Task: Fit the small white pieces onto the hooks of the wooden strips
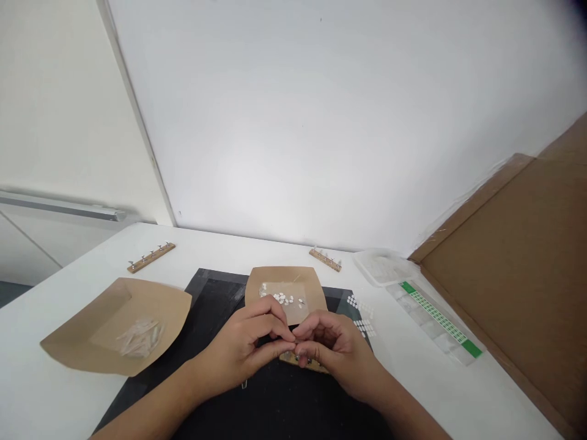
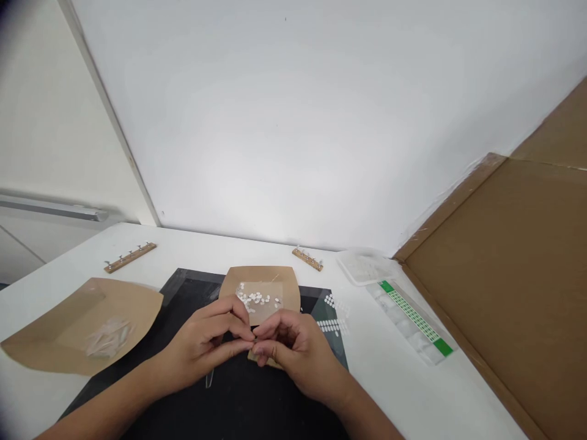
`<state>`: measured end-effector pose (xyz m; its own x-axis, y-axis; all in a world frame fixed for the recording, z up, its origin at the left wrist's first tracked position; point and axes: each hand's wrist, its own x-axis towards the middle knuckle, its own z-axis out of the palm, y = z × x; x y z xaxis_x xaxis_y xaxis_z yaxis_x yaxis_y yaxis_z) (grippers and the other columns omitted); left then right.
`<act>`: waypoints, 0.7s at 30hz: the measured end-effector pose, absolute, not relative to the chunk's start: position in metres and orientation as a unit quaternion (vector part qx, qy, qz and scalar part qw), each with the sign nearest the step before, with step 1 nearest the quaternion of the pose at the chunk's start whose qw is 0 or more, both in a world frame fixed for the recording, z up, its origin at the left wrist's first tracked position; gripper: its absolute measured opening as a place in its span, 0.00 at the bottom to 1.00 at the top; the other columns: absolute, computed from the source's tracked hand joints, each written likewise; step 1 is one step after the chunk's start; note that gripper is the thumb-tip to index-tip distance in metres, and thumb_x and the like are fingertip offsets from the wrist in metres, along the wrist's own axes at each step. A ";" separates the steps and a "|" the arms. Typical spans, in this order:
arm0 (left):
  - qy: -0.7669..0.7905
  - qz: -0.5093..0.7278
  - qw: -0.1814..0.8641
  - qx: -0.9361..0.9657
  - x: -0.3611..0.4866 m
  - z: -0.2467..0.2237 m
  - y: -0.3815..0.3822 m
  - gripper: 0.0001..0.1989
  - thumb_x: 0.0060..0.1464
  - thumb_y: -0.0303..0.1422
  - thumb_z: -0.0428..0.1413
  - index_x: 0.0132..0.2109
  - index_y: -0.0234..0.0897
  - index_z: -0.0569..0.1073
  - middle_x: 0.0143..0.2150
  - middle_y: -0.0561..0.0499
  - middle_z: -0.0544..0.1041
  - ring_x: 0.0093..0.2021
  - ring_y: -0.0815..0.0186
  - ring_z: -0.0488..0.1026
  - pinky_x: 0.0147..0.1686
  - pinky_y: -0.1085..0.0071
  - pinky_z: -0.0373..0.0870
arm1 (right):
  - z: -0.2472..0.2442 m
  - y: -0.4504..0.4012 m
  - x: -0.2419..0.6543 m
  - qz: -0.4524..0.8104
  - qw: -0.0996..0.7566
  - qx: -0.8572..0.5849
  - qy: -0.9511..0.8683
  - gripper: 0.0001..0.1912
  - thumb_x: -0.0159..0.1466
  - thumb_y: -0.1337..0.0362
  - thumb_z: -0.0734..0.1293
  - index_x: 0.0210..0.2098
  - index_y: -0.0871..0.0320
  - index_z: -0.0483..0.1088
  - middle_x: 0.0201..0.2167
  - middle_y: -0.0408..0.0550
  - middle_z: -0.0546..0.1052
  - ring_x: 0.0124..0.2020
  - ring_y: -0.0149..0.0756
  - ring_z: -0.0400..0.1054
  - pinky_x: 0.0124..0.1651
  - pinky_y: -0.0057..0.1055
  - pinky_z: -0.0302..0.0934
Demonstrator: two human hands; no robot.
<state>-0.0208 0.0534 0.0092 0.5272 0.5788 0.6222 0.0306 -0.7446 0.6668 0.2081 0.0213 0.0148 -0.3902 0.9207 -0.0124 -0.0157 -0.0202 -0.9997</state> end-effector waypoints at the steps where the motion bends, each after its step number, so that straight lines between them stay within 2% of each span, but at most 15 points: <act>1: 0.188 0.451 0.301 0.819 -0.021 0.008 0.054 0.02 0.66 0.28 0.63 0.43 0.36 0.81 0.39 0.49 0.75 0.36 0.70 0.73 0.36 0.76 0.71 | 0.014 0.021 0.208 0.589 0.389 -0.398 -0.586 0.12 0.64 0.56 0.78 0.38 0.57 0.79 0.31 0.44 0.82 0.30 0.32 0.78 0.39 0.30 0.72; 7: 0.211 0.453 0.306 0.810 -0.020 0.004 0.055 0.03 0.65 0.30 0.63 0.42 0.36 0.81 0.39 0.49 0.74 0.34 0.70 0.72 0.33 0.77 0.70 | 0.013 0.021 0.209 0.513 0.374 -0.440 -0.635 0.14 0.69 0.52 0.73 0.35 0.56 0.76 0.25 0.42 0.80 0.28 0.34 0.76 0.37 0.31 0.70; 15: 0.214 0.415 0.338 0.817 -0.022 0.008 0.050 0.06 0.67 0.26 0.59 0.47 0.37 0.80 0.42 0.49 0.73 0.33 0.72 0.69 0.30 0.78 0.66 | 0.015 0.019 0.209 0.398 0.348 -0.456 -0.715 0.11 0.74 0.58 0.66 0.37 0.55 0.73 0.29 0.43 0.81 0.30 0.34 0.75 0.38 0.30 0.67; 18: 0.211 0.410 0.342 0.819 -0.023 0.008 0.050 0.07 0.68 0.25 0.57 0.48 0.37 0.79 0.42 0.49 0.73 0.34 0.71 0.69 0.32 0.77 0.67 | 0.015 0.019 0.209 0.359 0.360 -0.451 -0.734 0.06 0.74 0.59 0.67 0.44 0.54 0.74 0.32 0.43 0.81 0.32 0.35 0.76 0.39 0.31 0.68; 21: 0.199 0.417 0.330 0.823 -0.023 0.008 0.051 0.07 0.68 0.25 0.57 0.49 0.37 0.79 0.42 0.48 0.73 0.36 0.70 0.70 0.34 0.76 0.68 | 0.014 0.019 0.209 0.313 0.365 -0.436 -0.760 0.07 0.74 0.60 0.66 0.48 0.53 0.75 0.34 0.44 0.81 0.34 0.35 0.76 0.41 0.32 0.68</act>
